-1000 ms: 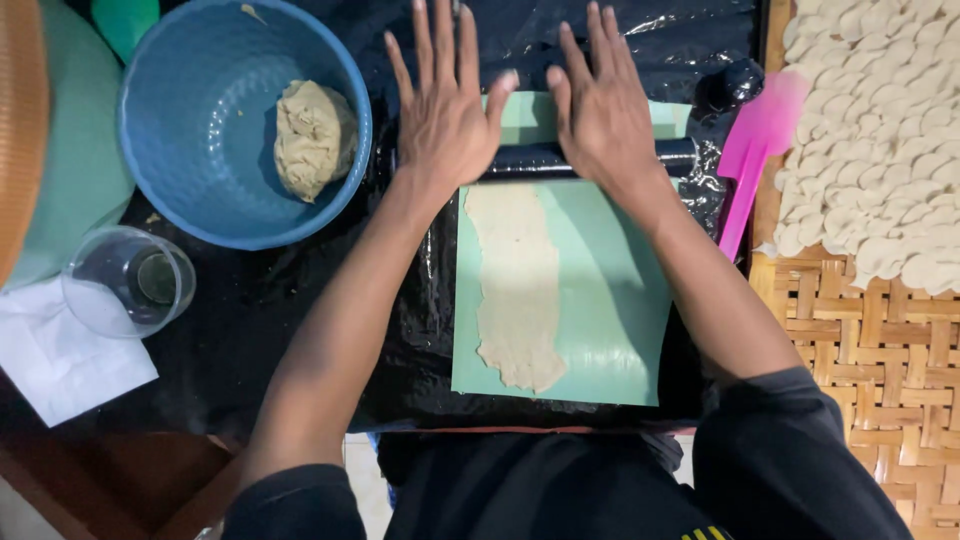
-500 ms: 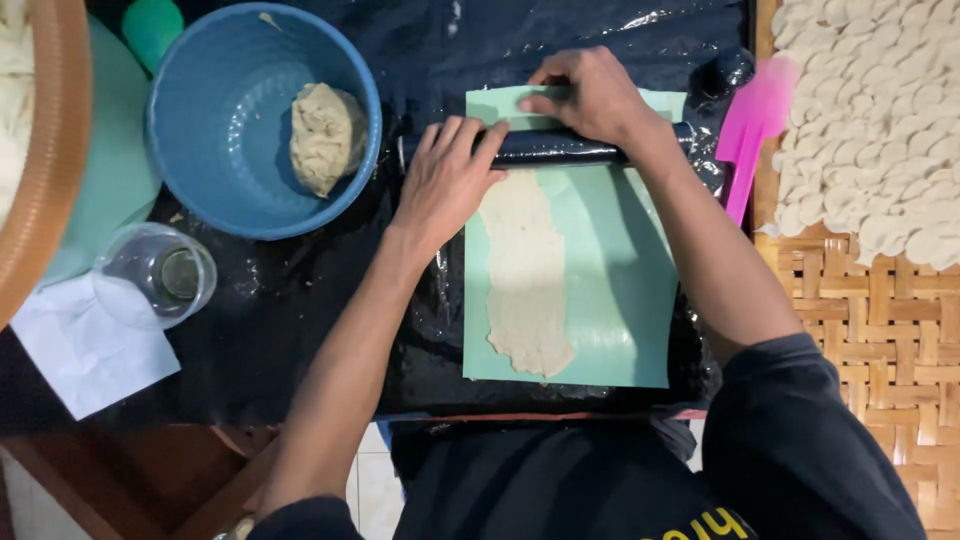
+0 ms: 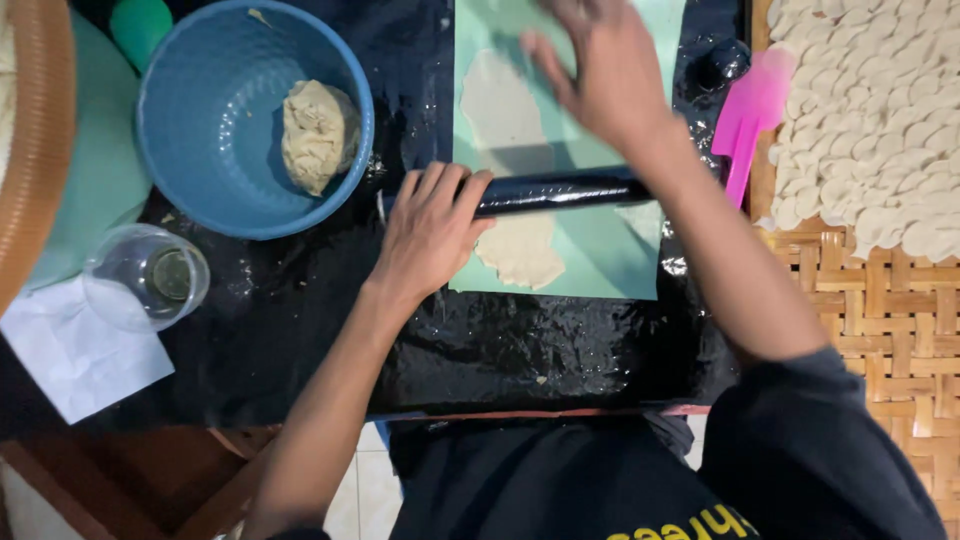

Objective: Manually flattening and spreading dough onto a template and using a roller to even it out.

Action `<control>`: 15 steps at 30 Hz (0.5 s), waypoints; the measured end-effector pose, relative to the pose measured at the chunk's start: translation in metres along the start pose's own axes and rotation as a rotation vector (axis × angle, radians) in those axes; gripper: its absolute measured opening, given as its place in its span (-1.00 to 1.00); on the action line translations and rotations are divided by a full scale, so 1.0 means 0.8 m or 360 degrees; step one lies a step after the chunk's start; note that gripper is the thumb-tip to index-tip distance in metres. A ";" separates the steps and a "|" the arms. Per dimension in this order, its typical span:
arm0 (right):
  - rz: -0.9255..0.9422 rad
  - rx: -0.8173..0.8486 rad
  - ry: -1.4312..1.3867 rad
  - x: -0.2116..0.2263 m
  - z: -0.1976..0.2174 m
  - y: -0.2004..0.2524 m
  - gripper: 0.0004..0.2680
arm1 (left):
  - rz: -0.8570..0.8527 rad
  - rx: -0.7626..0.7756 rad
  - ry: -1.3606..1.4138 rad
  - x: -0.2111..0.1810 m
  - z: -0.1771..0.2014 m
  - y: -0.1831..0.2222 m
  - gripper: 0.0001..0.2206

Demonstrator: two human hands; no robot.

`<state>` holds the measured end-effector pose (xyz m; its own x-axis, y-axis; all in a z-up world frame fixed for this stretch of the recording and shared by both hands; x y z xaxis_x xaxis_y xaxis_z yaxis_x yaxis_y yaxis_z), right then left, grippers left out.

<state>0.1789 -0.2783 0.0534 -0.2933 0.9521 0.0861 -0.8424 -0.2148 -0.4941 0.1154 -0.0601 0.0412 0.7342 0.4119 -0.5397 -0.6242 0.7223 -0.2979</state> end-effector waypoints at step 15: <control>-0.0526 0.0757 0.0263 0.047 -0.006 0.169 -0.49 | 0.0288 0.0194 -0.0137 0.009 -0.056 0.021 -0.34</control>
<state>0.0559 -0.2702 -0.0143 0.0606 0.9981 0.0145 -0.9979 0.0609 -0.0197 0.0981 -0.0698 -0.0032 0.6364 0.5831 -0.5049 -0.7148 0.6918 -0.1022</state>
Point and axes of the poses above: each hand's wrist, its own y-axis away from the middle knuckle, its own z-axis out of the back of the hand, x = y × z, the point moved 6 cm from there along -y, towards the middle knuckle, and after that the axes turned 12 degrees about y, right-handed, at the moved point
